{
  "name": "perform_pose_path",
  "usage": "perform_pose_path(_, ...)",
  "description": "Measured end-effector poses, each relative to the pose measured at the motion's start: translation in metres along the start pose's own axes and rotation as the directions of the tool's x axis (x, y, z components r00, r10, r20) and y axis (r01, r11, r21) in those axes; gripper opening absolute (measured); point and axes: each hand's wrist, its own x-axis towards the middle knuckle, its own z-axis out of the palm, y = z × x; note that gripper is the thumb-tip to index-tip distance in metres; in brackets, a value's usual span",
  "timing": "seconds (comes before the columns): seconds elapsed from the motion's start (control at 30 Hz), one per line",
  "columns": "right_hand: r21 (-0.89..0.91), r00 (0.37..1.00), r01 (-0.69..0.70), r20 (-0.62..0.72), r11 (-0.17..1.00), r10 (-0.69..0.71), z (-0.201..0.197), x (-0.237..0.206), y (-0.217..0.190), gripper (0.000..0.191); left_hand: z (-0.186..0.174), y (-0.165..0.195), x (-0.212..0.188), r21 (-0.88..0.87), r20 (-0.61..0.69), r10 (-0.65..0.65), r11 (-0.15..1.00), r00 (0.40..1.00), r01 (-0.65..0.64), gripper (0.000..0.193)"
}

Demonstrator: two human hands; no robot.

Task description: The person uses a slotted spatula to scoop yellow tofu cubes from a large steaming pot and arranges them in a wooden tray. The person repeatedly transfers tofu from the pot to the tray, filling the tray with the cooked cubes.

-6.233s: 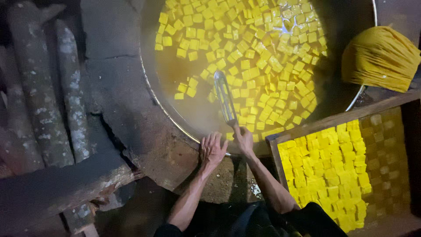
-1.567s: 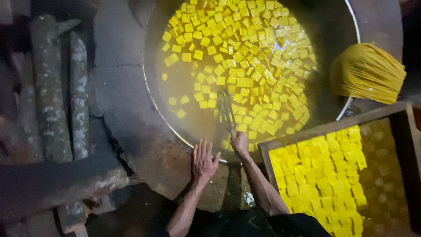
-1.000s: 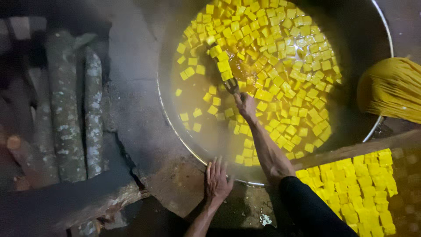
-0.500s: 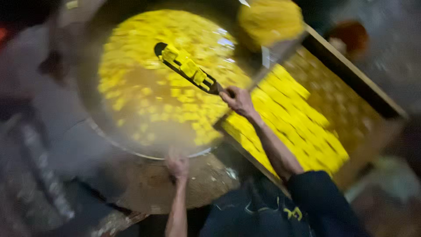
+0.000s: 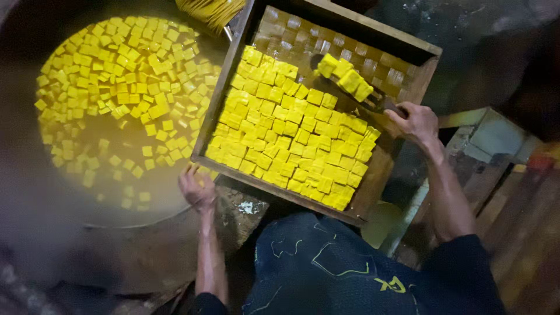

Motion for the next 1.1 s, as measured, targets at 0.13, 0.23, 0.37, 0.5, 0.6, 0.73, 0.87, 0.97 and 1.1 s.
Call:
perform_pose_path(0.13,0.102,0.998,0.063,-0.014,0.993,-0.062,0.020,0.012,0.045,0.045,0.022,0.061,-0.001,-0.022,0.014,0.095,0.995,0.995,-0.094,0.024)
perform_pose_path(0.23,0.129,0.992,0.123,0.023,0.984,-0.127,0.037,0.025,0.049,0.042,0.031,0.087,-0.011,-0.078,0.007,0.081,0.994,0.997,-0.081,0.023)
perform_pose_path(0.37,-0.061,0.935,0.241,-0.252,0.969,-0.249,0.048,0.026,0.046,0.035,0.040,0.102,-0.018,-0.047,0.020,0.106,0.993,0.994,-0.105,0.023)
perform_pose_path(0.5,-0.146,0.913,0.209,-0.324,0.967,-0.246,0.044,0.021,0.046,0.032,0.053,0.121,-0.011,-0.092,0.034,0.157,0.984,0.987,-0.153,0.023)
perform_pose_path(0.6,-0.111,0.889,0.237,-0.376,0.965,-0.261,0.040,0.020,0.051,0.031,0.075,0.154,0.006,-0.136,0.003,0.207,0.969,0.978,-0.205,0.024)
perform_pose_path(0.73,-0.131,0.903,0.174,-0.374,0.976,-0.211,0.038,0.013,0.064,0.030,0.112,0.211,0.030,-0.260,0.015,0.265,0.932,0.964,-0.252,0.023)
perform_pose_path(0.87,-0.055,0.912,0.090,-0.397,0.994,-0.105,0.027,-0.008,0.082,0.032,0.164,0.280,0.063,-0.354,0.066,0.354,0.882,0.933,-0.310,0.027)
perform_pose_path(0.97,-0.042,0.923,0.016,-0.383,0.999,-0.031,0.017,-0.038,0.085,0.032,0.212,0.331,0.091,-0.285,0.203,0.429,0.886,0.880,-0.366,0.036)
perform_pose_path(1.1,0.008,0.937,0.001,-0.351,1.000,0.002,0.003,-0.071,0.087,0.035,0.258,0.365,0.121,-0.032,0.157,0.588,0.806,0.793,-0.591,0.047)
